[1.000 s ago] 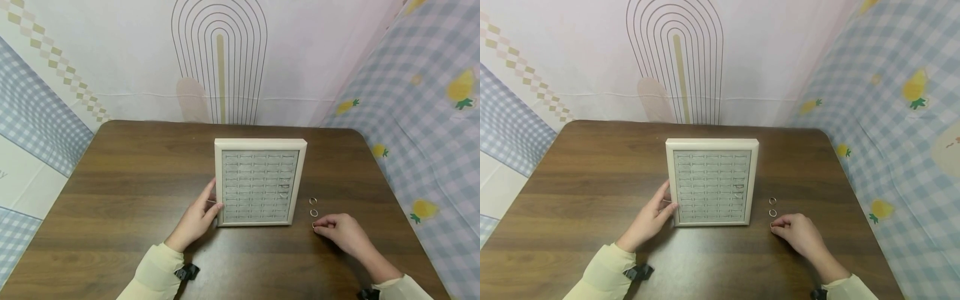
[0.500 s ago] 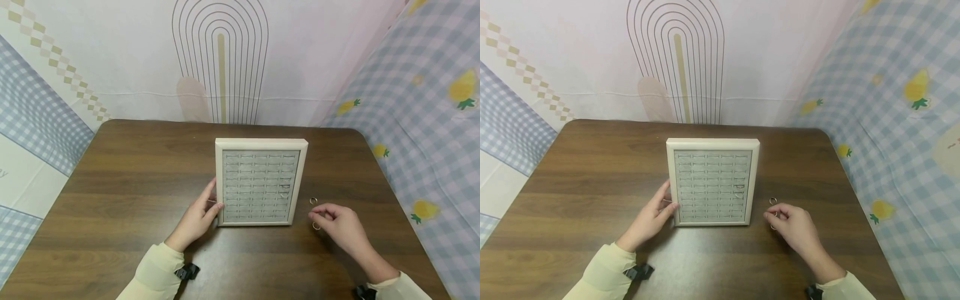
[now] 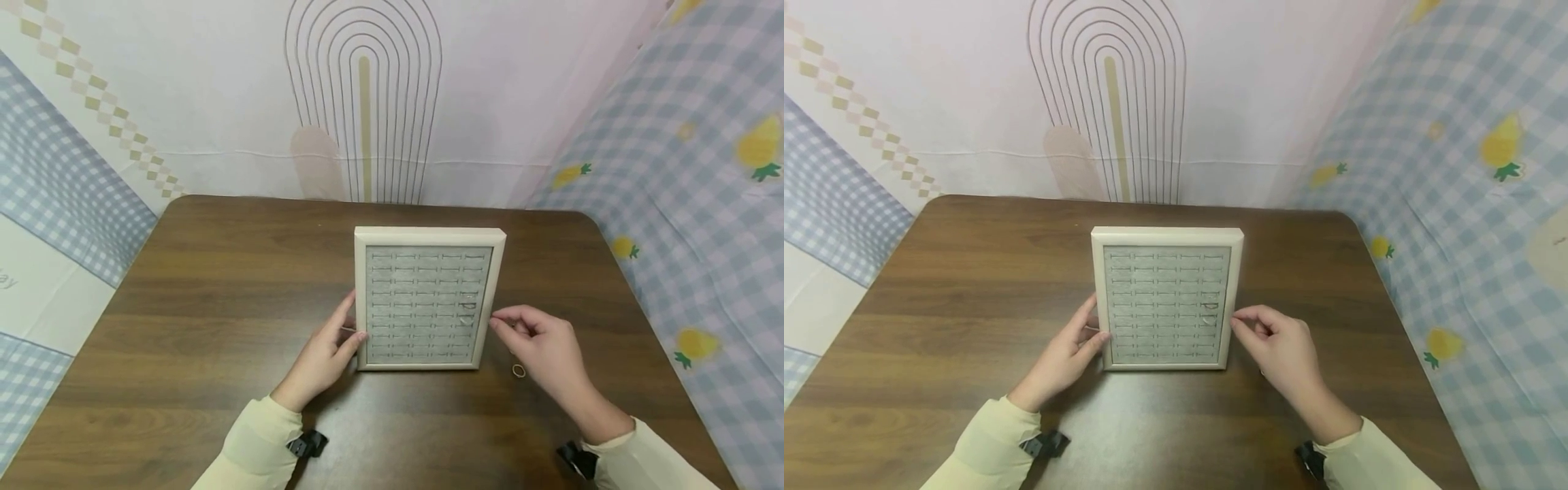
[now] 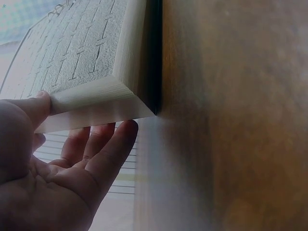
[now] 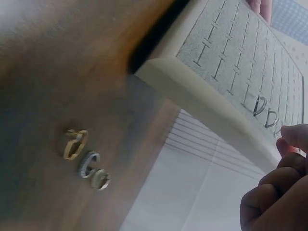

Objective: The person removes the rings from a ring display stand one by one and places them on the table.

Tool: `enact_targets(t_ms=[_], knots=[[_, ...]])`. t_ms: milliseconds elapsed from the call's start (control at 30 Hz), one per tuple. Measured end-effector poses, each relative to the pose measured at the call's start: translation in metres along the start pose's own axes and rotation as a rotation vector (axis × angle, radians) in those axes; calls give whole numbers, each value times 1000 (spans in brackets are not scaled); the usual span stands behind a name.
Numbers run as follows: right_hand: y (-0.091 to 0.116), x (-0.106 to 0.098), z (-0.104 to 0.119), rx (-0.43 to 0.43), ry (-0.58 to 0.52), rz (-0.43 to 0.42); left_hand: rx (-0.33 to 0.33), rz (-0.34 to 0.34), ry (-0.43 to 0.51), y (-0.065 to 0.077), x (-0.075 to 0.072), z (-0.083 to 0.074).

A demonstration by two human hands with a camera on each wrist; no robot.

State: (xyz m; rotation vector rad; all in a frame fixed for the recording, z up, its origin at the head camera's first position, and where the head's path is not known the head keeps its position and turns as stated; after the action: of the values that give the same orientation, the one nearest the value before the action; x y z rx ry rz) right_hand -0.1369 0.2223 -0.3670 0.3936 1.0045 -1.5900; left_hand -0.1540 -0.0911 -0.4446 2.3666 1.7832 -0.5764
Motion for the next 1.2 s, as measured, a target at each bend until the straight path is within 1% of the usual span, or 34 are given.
enact_targets(t_ms=[167,400,467,633,733,800,933,1100,1200], knots=[[-9,-2,15,-80,13,-45,-7,7,2,0,2,1],[-22,3,25,-100,26,-9,-6,2,-3,-1,2,1],[-25,5,28,-139,78,-8,-9,3,-7,-1,3,1],[-27,8,40,-300,272,-54,-23,5,-19,-1,3,1],[-27,8,44,-353,322,-75,-25,4,-17,-1,3,1],[-27,9,45,-364,330,-76,-24,4,-15,-1,3,1],[-28,8,46,-358,331,-70,-24,-1,-21,-1,2,1],[-27,6,46,-371,326,-75,-42,-18,-54,-2,1,1],[-26,4,47,-392,304,-82,-59,-14,-52,-3,1,2]])
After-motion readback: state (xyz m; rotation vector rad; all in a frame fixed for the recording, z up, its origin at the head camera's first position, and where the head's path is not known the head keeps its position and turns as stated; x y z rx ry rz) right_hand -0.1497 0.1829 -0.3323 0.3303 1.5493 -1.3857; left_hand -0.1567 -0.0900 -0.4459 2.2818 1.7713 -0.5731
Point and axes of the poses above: each hand's wrist, its own y-axis away from the middle knuckle, its own x-axis out of the palm, z = x × y, the point moved 7 cm from there along -y, towards the middle knuckle, and after that the axes turned 6 degrees about y, right-handed, at the moved point
